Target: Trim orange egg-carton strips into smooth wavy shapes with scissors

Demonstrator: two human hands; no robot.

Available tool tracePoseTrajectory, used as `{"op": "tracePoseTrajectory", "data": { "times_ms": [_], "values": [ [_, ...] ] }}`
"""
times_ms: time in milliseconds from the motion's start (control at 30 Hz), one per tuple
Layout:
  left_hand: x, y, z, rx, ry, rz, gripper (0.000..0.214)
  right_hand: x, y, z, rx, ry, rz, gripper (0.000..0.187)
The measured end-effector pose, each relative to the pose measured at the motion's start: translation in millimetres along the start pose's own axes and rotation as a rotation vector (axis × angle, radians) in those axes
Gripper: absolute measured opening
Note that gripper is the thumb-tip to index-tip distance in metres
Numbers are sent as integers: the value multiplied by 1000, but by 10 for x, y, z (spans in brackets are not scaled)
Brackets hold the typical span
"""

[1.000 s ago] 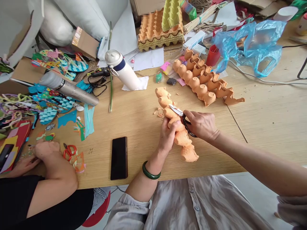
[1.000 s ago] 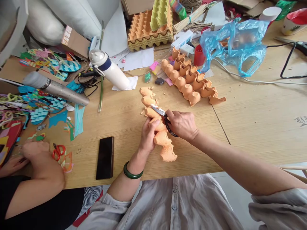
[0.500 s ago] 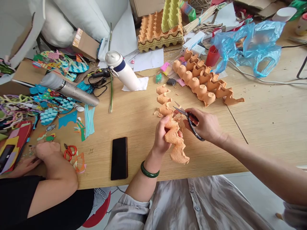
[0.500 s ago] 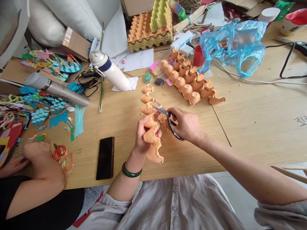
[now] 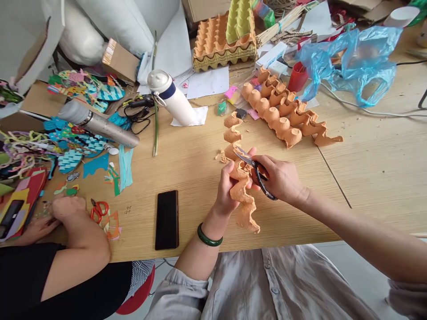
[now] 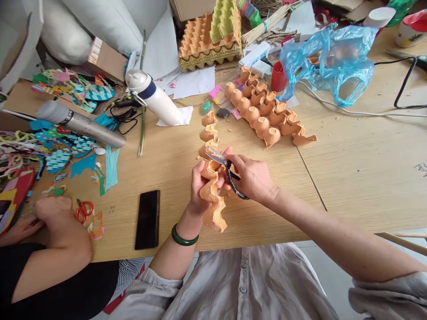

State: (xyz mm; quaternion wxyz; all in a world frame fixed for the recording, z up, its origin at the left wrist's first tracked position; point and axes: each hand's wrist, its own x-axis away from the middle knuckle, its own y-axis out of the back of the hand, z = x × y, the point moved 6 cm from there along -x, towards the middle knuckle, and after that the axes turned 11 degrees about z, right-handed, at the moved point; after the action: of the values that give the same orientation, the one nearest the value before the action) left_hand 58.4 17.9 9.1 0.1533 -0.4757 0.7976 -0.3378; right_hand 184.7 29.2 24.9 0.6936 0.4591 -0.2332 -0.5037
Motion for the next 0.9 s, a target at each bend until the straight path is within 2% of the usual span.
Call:
{"op": "tracePoseTrajectory", "data": {
  "times_ms": [200,300,400,533,633,800,900],
  "values": [
    [-25,-23,46,-84,83,26,64,13,-2,12,30,-65,44,34],
    [-35,-23,54,-113,96,-28,66,29,21,19,45,-111,41,33],
    [-43,14,76,-114,139,-77,66,44,45,27,88,-151,8,33],
    [-42,90,168,-57,267,-78,68,45,81,43,172,-174,-66,32],
    [-38,137,195,-15,293,-93,64,33,102,40,223,-190,-93,31],
    [-46,130,191,-22,317,-71,64,4,49,6,245,-151,-30,34],
    [-42,121,192,-15,331,-78,62,1,21,-62,164,-193,22,35]
  ]
}}
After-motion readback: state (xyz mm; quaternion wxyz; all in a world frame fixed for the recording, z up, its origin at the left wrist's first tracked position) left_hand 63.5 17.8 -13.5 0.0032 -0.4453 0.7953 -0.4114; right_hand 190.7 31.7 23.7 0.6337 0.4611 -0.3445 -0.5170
